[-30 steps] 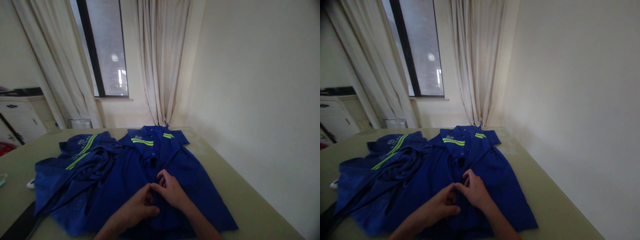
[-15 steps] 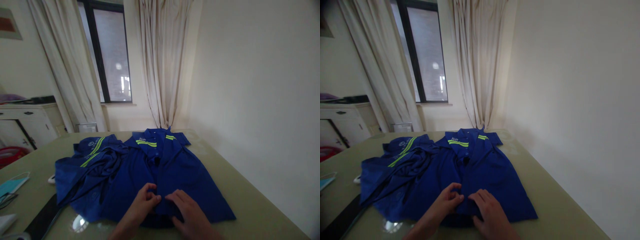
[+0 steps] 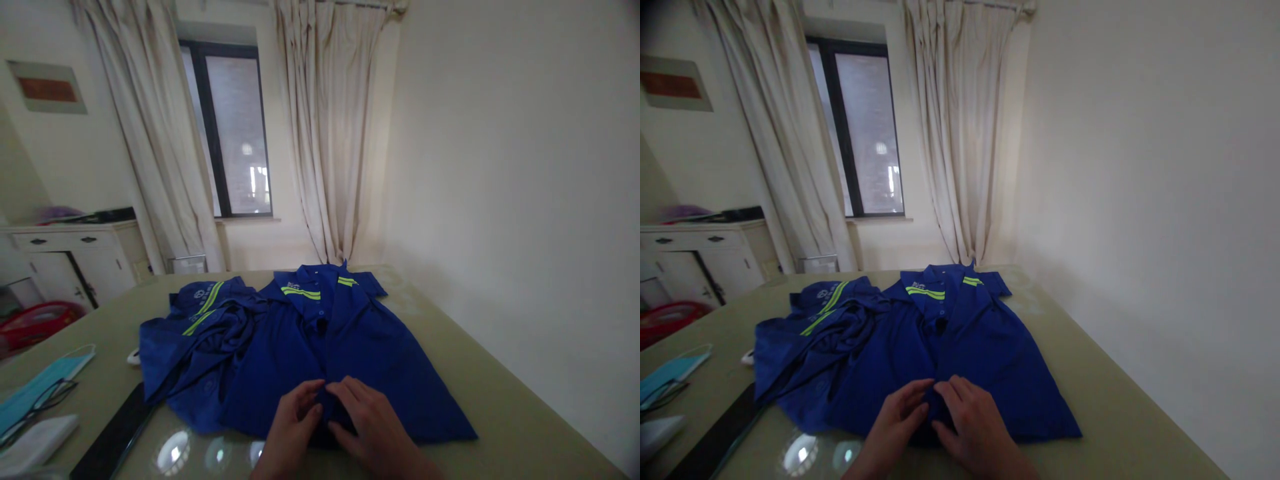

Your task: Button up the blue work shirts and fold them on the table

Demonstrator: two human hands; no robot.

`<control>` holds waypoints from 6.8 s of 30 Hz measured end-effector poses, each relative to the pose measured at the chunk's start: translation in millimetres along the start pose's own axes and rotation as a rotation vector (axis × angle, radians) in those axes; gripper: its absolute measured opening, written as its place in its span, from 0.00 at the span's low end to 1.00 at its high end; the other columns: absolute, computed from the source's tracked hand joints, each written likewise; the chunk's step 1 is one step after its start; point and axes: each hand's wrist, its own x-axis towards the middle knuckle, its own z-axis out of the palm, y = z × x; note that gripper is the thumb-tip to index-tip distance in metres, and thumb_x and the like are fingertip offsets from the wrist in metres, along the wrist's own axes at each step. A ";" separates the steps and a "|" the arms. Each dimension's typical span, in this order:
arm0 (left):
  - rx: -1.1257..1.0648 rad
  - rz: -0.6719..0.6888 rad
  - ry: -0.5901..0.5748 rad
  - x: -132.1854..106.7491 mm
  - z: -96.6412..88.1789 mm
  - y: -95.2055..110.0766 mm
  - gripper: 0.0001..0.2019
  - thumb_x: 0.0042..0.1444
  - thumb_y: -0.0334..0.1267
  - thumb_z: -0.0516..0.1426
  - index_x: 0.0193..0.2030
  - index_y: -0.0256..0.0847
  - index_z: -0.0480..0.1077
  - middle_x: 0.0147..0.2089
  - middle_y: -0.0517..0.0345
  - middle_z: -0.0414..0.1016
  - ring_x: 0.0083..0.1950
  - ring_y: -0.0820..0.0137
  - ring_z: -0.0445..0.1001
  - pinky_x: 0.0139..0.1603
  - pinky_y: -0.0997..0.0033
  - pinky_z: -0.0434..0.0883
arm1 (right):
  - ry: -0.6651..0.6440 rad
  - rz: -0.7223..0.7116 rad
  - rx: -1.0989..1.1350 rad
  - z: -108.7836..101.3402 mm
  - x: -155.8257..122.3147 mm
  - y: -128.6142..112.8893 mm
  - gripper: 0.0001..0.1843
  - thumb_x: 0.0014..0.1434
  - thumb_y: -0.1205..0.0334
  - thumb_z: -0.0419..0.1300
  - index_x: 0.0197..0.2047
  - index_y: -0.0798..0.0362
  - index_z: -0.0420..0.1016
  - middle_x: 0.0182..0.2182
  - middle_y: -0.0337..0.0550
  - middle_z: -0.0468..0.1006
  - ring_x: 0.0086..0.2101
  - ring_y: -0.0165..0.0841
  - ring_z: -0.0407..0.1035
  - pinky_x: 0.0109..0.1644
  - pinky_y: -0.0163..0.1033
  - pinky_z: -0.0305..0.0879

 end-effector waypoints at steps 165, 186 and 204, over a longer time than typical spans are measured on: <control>0.613 0.449 0.072 49.5 7.4 19.1 0.03 0.60 0.36 0.60 0.37 0.45 0.77 0.39 0.57 0.80 0.43 0.63 0.77 0.46 0.64 0.72 | 0.395 0.160 0.705 38.1 46.0 43.0 0.05 0.61 0.59 0.62 0.37 0.51 0.75 0.32 0.41 0.79 0.34 0.36 0.75 0.40 0.38 0.72; 0.691 0.548 0.069 34.7 7.9 23.9 0.04 0.62 0.36 0.59 0.37 0.44 0.76 0.39 0.57 0.78 0.44 0.64 0.76 0.47 0.65 0.71 | 0.364 0.086 0.707 34.5 44.2 35.1 0.09 0.60 0.58 0.61 0.41 0.52 0.78 0.35 0.43 0.83 0.38 0.38 0.78 0.45 0.42 0.74; 0.568 0.398 0.175 24.7 14.2 21.3 0.08 0.60 0.39 0.55 0.37 0.43 0.77 0.38 0.56 0.82 0.41 0.63 0.79 0.45 0.64 0.71 | 0.389 0.103 0.491 34.8 39.4 14.3 0.13 0.55 0.67 0.59 0.43 0.50 0.80 0.38 0.43 0.84 0.40 0.39 0.78 0.48 0.42 0.73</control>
